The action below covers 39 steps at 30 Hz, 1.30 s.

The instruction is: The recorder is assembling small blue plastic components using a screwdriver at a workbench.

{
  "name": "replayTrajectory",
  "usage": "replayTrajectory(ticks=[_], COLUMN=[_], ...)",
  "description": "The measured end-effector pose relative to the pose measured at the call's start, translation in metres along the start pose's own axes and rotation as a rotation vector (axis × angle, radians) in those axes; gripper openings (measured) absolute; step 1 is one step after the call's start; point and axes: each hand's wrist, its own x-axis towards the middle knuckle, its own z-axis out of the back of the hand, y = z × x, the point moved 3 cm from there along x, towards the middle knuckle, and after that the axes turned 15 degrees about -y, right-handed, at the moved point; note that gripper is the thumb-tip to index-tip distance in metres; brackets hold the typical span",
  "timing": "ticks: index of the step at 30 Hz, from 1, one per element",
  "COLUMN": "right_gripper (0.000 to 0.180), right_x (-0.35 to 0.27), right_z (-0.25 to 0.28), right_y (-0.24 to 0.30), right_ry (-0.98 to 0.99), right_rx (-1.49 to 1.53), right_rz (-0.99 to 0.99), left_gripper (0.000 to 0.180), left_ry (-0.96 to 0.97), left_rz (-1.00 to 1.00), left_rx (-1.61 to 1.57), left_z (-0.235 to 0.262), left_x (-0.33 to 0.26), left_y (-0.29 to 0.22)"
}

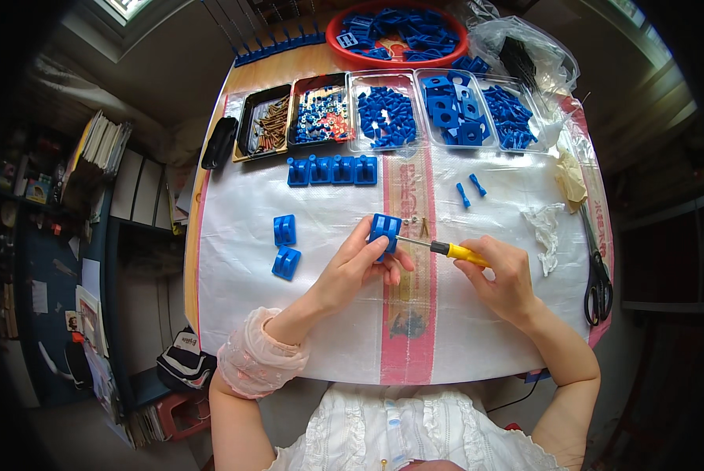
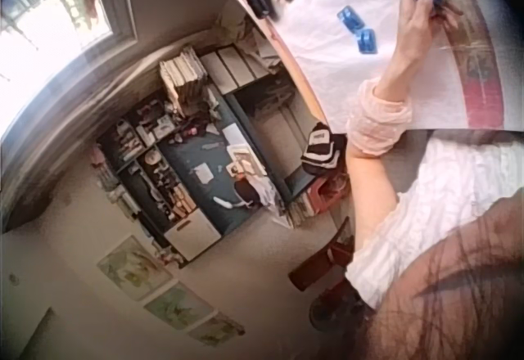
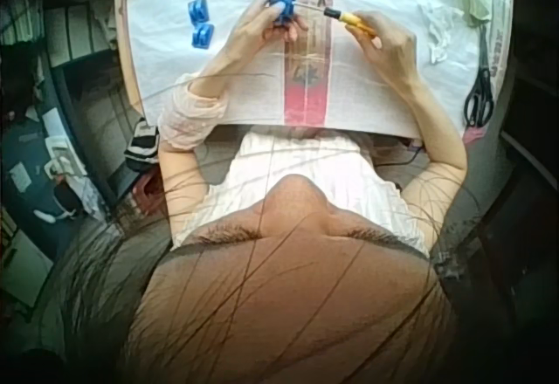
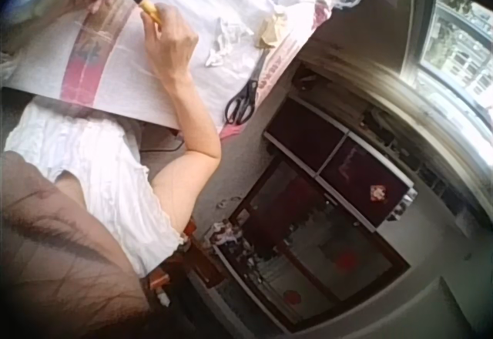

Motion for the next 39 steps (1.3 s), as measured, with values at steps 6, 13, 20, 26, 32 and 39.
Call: replayTrajectory(ticks=[6, 13, 20, 26, 32, 39], right_gripper=[0.025, 0.020, 0.019, 0.018, 0.028, 0.027], right_x=[0.001, -0.001, -0.003, 0.001, 0.006, 0.005], right_z=[0.000, 0.001, 0.001, 0.004, 0.006, 0.005], right_y=[-0.002, -0.012, -0.017, -0.005, 0.004, 0.003], right_ry=[-0.003, 0.090, 0.118, 0.085, 0.030, 0.041], right_rx=[0.012, 0.348, 0.514, 0.343, 0.235, 0.169], right_rz=[0.019, -0.470, -0.667, -0.371, -0.135, -0.153], left_gripper=[0.034, 0.036, 0.036, 0.035, 0.034, 0.034], left_ry=[0.010, -0.005, -0.009, -0.009, -0.005, -0.020], left_rz=[0.017, 0.041, 0.041, 0.043, 0.048, 0.052], left_rx=[0.000, -0.050, -0.041, -0.041, -0.045, -0.037], left_z=[0.000, 0.003, 0.003, 0.002, 0.002, 0.001], left_x=[0.000, 0.002, 0.001, 0.002, 0.001, 0.000], left_y=[0.000, 0.000, 0.003, 0.002, 0.001, 0.000])
